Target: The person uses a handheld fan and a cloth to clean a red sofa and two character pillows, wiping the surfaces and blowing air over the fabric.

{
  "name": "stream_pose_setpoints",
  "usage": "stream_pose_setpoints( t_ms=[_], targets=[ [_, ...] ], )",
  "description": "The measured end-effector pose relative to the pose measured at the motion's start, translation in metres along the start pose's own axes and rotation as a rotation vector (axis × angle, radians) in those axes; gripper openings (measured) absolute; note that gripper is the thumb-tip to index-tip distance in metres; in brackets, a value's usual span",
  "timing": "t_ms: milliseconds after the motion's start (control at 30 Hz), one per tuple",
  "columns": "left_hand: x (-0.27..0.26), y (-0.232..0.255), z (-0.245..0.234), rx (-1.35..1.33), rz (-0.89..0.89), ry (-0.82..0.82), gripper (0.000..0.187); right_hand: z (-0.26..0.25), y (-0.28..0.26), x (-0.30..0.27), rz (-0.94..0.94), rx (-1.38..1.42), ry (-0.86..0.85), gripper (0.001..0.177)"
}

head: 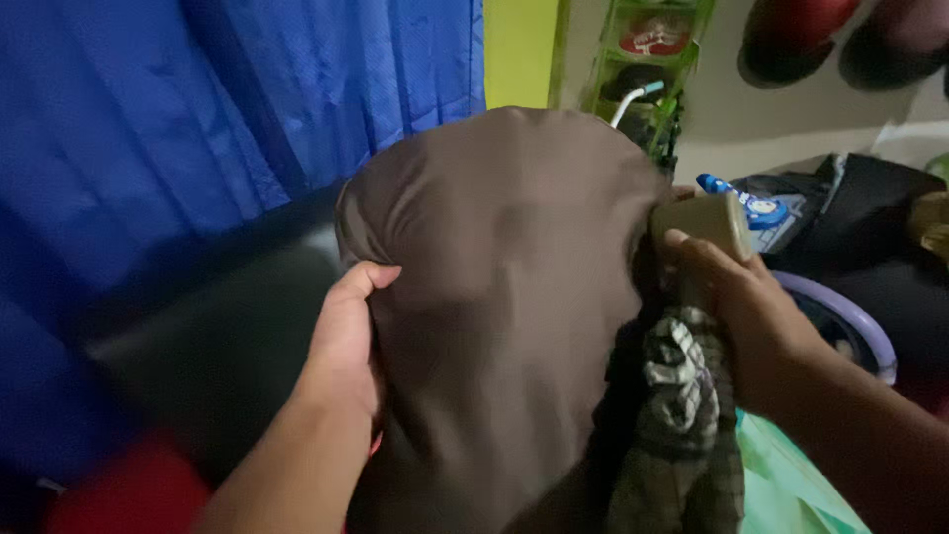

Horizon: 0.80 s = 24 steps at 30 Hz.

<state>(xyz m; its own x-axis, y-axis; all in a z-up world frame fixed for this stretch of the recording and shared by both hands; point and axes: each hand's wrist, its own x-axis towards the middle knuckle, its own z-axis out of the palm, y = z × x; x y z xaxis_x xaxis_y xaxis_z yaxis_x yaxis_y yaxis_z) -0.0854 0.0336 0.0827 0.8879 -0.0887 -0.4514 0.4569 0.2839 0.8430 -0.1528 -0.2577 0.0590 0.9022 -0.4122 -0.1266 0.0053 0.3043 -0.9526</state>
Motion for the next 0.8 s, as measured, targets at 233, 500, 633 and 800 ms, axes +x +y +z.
stream_pose_setpoints(
  t_ms=[233, 500, 633, 800],
  targets=[
    [-0.011, 0.006, 0.018, -0.075, 0.035, -0.106, 0.076, -0.02, -0.012, -0.01, -0.191, -0.054, 0.121, 0.046],
    [-0.016, 0.016, 0.051, 0.317, 0.27, -0.318, 0.063, -0.038, -0.035, -0.024, 0.017, -0.124, 0.352, 0.047],
    [-0.009, 0.011, 0.066, 0.051, 0.261, -0.46, 0.061, -0.051, -0.026, -0.016, 0.096, -0.17, 0.417, 0.049],
    [-0.011, 0.007, 0.075, 0.029, 0.22, -0.443, 0.06, -0.031, -0.011, -0.016, -0.018, -0.073, 0.152, 0.056]
  ],
)
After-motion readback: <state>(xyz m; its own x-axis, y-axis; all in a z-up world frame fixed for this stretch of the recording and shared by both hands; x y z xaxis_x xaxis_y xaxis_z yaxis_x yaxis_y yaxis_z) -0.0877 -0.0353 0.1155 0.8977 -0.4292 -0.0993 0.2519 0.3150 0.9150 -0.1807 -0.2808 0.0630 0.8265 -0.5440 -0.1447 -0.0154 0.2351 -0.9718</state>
